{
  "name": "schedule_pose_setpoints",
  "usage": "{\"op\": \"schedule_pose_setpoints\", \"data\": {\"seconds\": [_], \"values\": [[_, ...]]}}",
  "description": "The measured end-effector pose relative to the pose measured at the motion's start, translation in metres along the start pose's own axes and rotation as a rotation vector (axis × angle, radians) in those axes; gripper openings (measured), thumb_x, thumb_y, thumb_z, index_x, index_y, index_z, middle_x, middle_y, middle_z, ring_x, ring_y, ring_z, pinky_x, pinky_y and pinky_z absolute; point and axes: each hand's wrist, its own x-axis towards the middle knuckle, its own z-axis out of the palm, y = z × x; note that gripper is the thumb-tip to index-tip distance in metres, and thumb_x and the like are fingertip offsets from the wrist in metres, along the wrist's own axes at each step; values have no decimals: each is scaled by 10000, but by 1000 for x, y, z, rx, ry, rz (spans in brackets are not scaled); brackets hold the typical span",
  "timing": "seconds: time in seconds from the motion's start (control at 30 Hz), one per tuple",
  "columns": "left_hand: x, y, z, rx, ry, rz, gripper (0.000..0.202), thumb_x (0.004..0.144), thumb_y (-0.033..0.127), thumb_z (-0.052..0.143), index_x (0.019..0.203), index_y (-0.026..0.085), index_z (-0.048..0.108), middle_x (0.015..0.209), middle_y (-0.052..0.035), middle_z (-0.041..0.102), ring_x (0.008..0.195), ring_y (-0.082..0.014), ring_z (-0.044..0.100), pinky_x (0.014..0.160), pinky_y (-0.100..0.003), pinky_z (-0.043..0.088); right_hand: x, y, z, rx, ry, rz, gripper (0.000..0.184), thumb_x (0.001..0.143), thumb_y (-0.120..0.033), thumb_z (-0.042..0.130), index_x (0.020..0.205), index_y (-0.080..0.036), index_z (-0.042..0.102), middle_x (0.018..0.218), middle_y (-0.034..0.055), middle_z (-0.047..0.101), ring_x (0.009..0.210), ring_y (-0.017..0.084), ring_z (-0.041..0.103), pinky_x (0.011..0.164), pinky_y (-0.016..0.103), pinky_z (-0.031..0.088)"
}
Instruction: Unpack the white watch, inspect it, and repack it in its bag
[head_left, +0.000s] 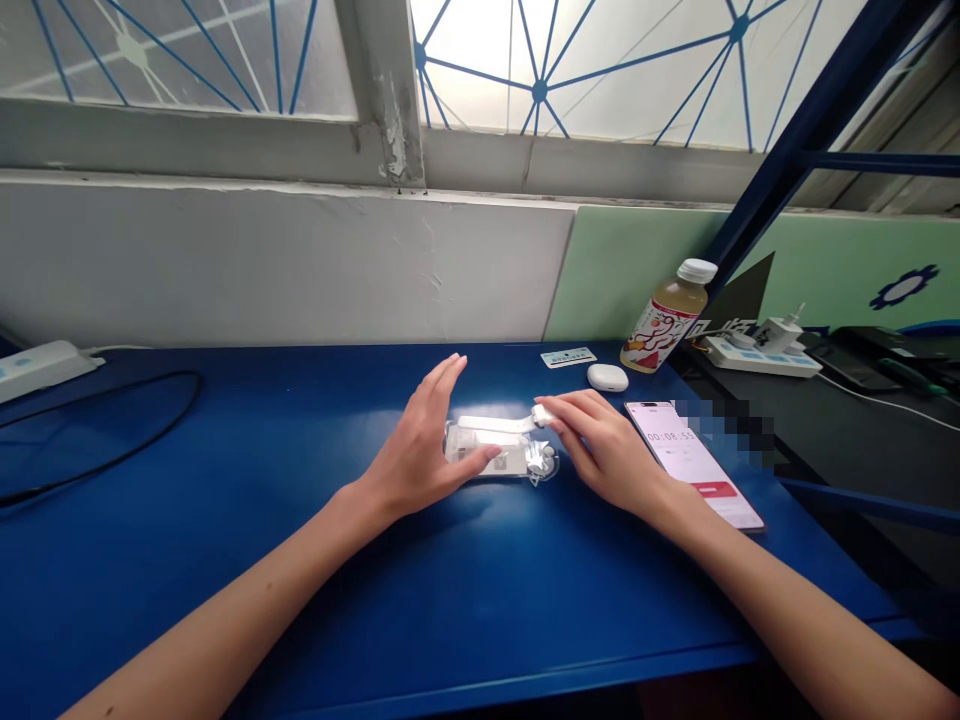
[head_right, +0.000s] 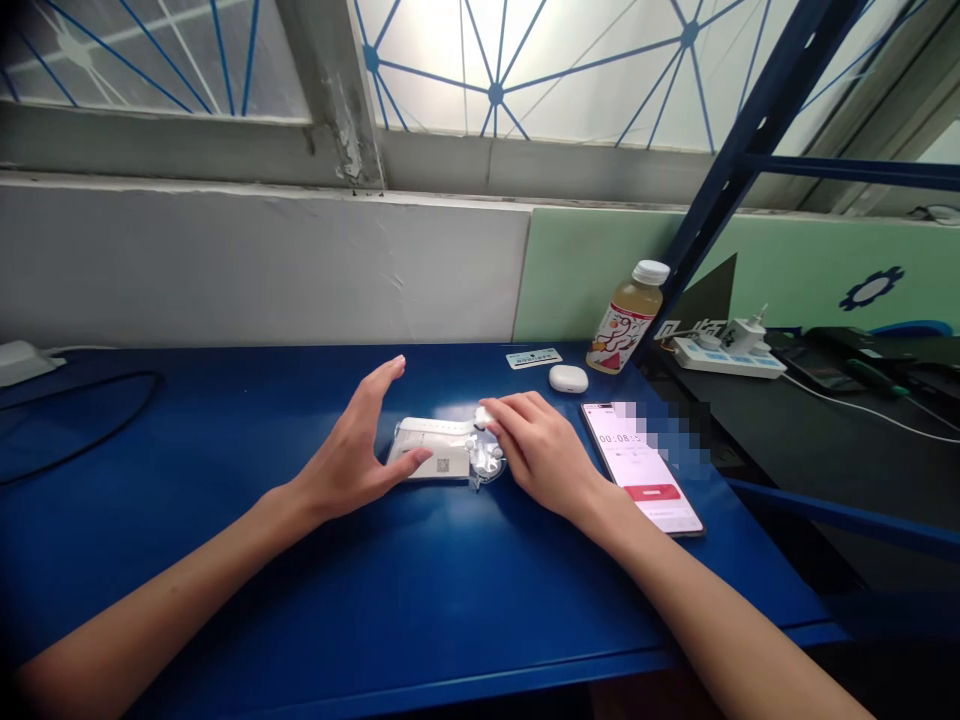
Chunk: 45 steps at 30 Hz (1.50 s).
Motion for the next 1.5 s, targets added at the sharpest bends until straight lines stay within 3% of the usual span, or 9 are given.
{"op": "schedule_pose_setpoints", "data": {"seconds": [0.2,0.37,0.57,0.7,0.77,0.97,1.13,1.37,1.5], "values": [[0,11,5,153,134,283,425,893,301,639,1293,190,550,1223,-120,671,1256,-323,559,1153,-563,319,8,-12,-2,-12,11,-123,308,1009,-226,419,1250,-178,605,1093,126,712,925,251,630,802,424,549],[0,8,8,102,179,292,200,932,193,592,1118,174,661,1075,-92,740,1064,-265,674,1095,-512,405,28,-22,-12,44,121,-239,223,988,-269,505,1115,-190,670,1089,118,700,931,224,666,825,386,553],[-2,18,2,-255,122,65,218,1002,257,498,940,186,695,863,-33,739,727,-159,677,679,-276,530,70,-35,-10,699,397,134,230,757,-409,795,775,-220,665,690,-21,637,583,122,548,554,275,476],[1,31,-2,-457,51,-179,388,1025,386,438,795,185,677,803,-26,730,648,-149,652,633,-269,512,88,-33,7,1254,187,351,321,773,-507,755,744,-192,696,633,-36,565,506,77,429,465,232,359],[3,37,0,-675,-10,-265,347,1019,418,450,895,179,669,769,-27,726,692,-170,686,705,-298,546,89,-30,14,1411,96,425,365,835,-546,675,784,-188,727,697,-10,611,538,86,466,483,231,380],[4,48,8,-1152,-192,-519,431,971,546,497,981,129,607,744,-71,718,694,-210,706,715,-352,579,77,-24,23,1820,-170,458,355,987,-399,451,1096,-182,710,1062,64,728,990,176,647,849,289,501],[2,53,11,-1361,-297,-646,393,969,486,545,1016,100,600,801,-101,726,751,-217,714,781,-369,570,69,-22,27,1901,-242,512,374,1025,-326,363,1173,-173,670,1171,68,721,1072,191,655,911,319,497],[3,55,10,-1556,-332,-739,253,1004,302,502,1043,75,606,905,-138,728,822,-241,733,823,-386,562,66,-26,28,1920,-277,512,419,1024,-457,350,1311,-252,577,1207,59,717,1075,202,674,982,383,473],[2,55,10,-1581,-338,-761,228,1013,261,473,1057,74,595,922,-153,726,853,-252,733,835,-397,556,65,-30,24,1933,-336,539,520,1023,-477,275,1261,-172,622,1292,106,673,1151,226,643,1042,400,430]]}}
